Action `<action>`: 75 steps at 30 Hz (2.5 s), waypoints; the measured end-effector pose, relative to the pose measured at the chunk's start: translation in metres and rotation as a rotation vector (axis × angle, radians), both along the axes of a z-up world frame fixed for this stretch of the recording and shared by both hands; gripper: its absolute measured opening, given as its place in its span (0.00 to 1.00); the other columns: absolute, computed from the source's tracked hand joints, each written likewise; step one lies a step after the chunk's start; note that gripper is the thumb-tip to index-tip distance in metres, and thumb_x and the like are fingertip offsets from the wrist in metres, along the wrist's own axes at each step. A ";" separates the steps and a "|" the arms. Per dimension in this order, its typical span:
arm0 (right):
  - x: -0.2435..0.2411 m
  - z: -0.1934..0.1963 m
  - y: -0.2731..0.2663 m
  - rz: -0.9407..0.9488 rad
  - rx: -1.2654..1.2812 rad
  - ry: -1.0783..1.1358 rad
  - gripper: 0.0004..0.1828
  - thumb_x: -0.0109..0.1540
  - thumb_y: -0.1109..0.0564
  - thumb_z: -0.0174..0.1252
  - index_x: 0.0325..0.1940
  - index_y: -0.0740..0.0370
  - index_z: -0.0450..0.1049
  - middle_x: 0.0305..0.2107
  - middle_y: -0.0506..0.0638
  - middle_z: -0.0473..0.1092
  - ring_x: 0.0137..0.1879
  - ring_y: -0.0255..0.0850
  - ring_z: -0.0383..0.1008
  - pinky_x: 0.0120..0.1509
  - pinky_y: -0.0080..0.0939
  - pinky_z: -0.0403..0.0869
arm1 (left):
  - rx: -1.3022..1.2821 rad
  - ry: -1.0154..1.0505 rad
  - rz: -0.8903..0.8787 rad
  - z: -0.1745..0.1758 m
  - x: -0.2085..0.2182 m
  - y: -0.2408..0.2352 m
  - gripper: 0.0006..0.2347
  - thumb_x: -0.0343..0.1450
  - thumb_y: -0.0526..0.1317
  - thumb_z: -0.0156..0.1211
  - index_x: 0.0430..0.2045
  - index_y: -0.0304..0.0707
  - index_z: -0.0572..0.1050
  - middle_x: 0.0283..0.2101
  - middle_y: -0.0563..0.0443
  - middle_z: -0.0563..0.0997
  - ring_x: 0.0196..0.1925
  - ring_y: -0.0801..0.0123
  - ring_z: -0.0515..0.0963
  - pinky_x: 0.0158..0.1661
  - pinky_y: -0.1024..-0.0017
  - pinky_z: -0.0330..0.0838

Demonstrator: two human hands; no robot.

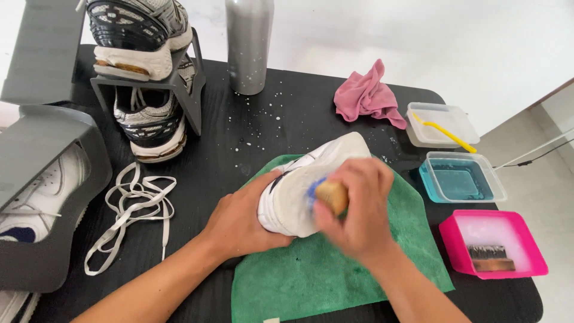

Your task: The person scrubs the sole of a white sneaker using a blue-bristled brush. They hold the shoe with one hand and scrub the bottom surface with the other, occasionally rotating the shoe to reach different areas of the sole.

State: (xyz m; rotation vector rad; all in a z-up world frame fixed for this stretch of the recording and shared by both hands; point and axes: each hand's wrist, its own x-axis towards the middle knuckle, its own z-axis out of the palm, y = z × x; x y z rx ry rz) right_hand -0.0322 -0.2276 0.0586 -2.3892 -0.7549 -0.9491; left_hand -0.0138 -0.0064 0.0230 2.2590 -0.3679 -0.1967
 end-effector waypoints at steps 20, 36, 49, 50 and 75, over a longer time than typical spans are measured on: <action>0.057 -0.014 -0.044 0.155 0.096 -0.092 0.05 0.61 0.57 0.50 0.33 0.57 0.71 0.33 0.48 0.71 0.41 0.48 0.70 0.53 0.51 0.62 | -0.040 0.011 0.048 -0.006 0.002 0.000 0.50 0.42 0.51 0.76 0.66 0.62 0.63 0.66 0.67 0.76 0.65 0.67 0.77 0.55 0.63 0.73; 0.066 -0.026 -0.056 -0.037 0.150 0.079 0.05 0.61 0.55 0.51 0.39 0.53 0.71 0.38 0.44 0.70 0.48 0.44 0.67 0.61 0.47 0.60 | -0.045 0.013 0.031 -0.010 0.004 0.001 0.49 0.43 0.52 0.76 0.65 0.64 0.62 0.67 0.70 0.75 0.64 0.69 0.77 0.54 0.62 0.74; 0.021 0.001 0.001 0.140 0.113 0.055 0.12 0.52 0.53 0.54 0.39 0.52 0.70 0.38 0.45 0.68 0.48 0.45 0.69 0.60 0.48 0.60 | -0.085 0.028 0.051 -0.007 0.004 -0.001 0.48 0.42 0.49 0.75 0.65 0.64 0.64 0.64 0.69 0.78 0.62 0.68 0.80 0.54 0.65 0.75; 0.041 -0.002 -0.014 0.137 0.119 0.053 0.12 0.52 0.53 0.54 0.39 0.52 0.70 0.38 0.45 0.68 0.48 0.45 0.69 0.60 0.48 0.60 | -0.078 0.027 0.048 -0.004 0.004 -0.001 0.48 0.42 0.49 0.75 0.65 0.64 0.64 0.64 0.69 0.78 0.62 0.68 0.80 0.54 0.65 0.75; 0.044 0.000 -0.024 -0.156 0.141 0.221 0.09 0.61 0.50 0.46 0.38 0.51 0.70 0.37 0.42 0.71 0.47 0.43 0.65 0.54 0.50 0.57 | -0.080 0.059 0.036 -0.006 0.004 -0.001 0.50 0.42 0.49 0.77 0.65 0.64 0.63 0.64 0.68 0.78 0.62 0.66 0.80 0.55 0.65 0.74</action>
